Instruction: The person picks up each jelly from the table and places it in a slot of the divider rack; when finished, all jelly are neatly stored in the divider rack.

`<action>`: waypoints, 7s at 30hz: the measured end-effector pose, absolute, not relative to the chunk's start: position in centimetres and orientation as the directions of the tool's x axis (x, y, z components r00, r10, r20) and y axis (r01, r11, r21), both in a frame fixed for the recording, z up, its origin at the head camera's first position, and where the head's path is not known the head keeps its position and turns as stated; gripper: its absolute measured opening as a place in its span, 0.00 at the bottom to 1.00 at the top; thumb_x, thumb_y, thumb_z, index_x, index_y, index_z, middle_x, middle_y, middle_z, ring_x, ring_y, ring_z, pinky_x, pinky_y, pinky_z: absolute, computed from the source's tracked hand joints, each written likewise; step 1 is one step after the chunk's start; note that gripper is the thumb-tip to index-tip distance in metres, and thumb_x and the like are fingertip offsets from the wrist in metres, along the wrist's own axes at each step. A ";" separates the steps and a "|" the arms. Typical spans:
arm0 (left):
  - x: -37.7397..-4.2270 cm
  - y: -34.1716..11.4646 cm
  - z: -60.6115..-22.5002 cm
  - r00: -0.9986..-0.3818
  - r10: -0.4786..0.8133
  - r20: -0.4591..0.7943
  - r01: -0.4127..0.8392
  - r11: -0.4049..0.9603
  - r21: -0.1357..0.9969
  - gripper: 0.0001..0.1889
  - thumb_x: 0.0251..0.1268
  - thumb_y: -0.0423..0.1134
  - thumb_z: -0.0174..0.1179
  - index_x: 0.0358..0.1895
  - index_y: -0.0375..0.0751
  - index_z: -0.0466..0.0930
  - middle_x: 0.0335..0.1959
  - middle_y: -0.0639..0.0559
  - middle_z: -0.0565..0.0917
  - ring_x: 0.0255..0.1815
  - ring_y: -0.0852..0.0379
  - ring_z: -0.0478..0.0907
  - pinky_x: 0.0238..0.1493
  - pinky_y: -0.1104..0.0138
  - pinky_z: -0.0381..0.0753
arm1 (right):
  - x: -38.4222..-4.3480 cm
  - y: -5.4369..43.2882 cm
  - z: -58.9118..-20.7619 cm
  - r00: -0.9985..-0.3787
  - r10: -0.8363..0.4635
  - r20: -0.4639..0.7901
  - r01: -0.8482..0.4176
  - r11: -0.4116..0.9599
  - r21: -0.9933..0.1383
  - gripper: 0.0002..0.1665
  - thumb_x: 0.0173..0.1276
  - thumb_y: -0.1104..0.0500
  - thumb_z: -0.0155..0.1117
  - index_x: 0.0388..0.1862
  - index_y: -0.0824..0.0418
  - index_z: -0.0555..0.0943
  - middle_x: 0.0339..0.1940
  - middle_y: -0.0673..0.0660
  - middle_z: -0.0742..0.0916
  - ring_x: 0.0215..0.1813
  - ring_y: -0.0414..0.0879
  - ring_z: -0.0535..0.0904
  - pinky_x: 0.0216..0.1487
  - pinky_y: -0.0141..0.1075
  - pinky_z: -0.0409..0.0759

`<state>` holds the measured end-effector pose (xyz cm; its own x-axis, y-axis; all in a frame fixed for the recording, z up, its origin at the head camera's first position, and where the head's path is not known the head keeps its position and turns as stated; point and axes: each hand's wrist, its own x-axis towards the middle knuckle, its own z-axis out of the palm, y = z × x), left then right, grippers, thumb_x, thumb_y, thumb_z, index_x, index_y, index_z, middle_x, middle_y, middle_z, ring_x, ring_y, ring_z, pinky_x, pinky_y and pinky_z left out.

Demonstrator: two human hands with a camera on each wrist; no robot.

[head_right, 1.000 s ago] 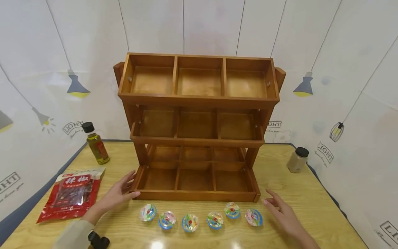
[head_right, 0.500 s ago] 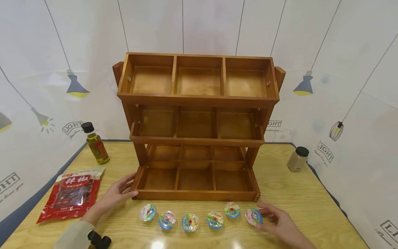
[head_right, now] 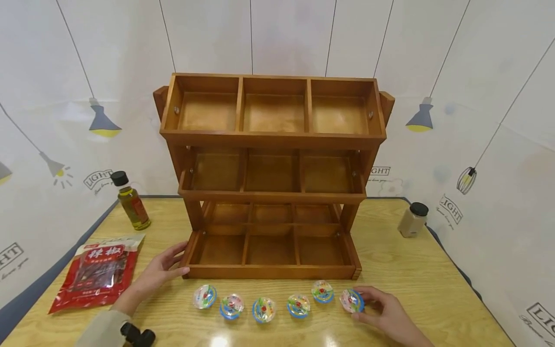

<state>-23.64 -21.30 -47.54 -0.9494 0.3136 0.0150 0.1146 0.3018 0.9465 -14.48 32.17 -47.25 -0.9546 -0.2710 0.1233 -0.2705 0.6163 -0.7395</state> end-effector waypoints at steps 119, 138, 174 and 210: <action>-24.2 -21.4 -47.8 -0.963 0.269 -0.027 0.059 0.304 0.951 0.40 0.50 0.45 0.63 0.68 0.51 0.53 0.69 0.45 0.57 0.67 0.46 0.59 0.63 0.52 0.60 | -17.1 26.3 -45.6 -0.933 -0.299 0.200 -0.337 0.530 -0.778 0.32 0.50 0.53 0.69 0.53 0.64 0.72 0.50 0.60 0.79 0.51 0.49 0.75 0.50 0.39 0.75; -24.0 -21.8 -47.7 -0.967 0.251 -0.037 0.041 0.301 0.953 0.40 0.49 0.45 0.64 0.68 0.50 0.54 0.69 0.46 0.57 0.66 0.47 0.59 0.63 0.53 0.61 | -17.5 25.4 -47.3 -0.946 -0.280 0.161 -0.276 0.442 -0.853 0.31 0.49 0.57 0.69 0.51 0.70 0.73 0.44 0.66 0.82 0.41 0.36 0.79 0.43 0.26 0.77; -23.8 -21.4 -47.9 -0.960 0.278 -0.026 0.042 0.237 0.971 0.40 0.50 0.41 0.63 0.68 0.47 0.54 0.69 0.44 0.57 0.67 0.45 0.58 0.64 0.51 0.58 | -28.9 4.6 -41.2 -0.814 -0.579 0.039 -0.488 0.647 -0.585 0.29 0.48 0.52 0.70 0.47 0.66 0.77 0.42 0.56 0.82 0.39 0.43 0.75 0.39 0.32 0.75; -23.6 -21.3 -47.6 -0.961 0.276 -0.024 0.050 0.258 0.965 0.39 0.52 0.40 0.63 0.68 0.47 0.53 0.69 0.44 0.56 0.66 0.44 0.58 0.64 0.51 0.58 | -28.5 3.3 -41.4 -0.758 -0.632 -0.161 -0.531 0.742 -0.410 0.31 0.54 0.56 0.66 0.57 0.63 0.72 0.53 0.55 0.80 0.55 0.47 0.74 0.55 0.35 0.72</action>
<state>-23.61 -21.32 -47.62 -0.9609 0.2760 -0.0236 0.0503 0.2577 0.9649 -28.51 3.34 -41.38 -0.7580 -0.6319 -0.1613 -0.5309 0.7416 -0.4102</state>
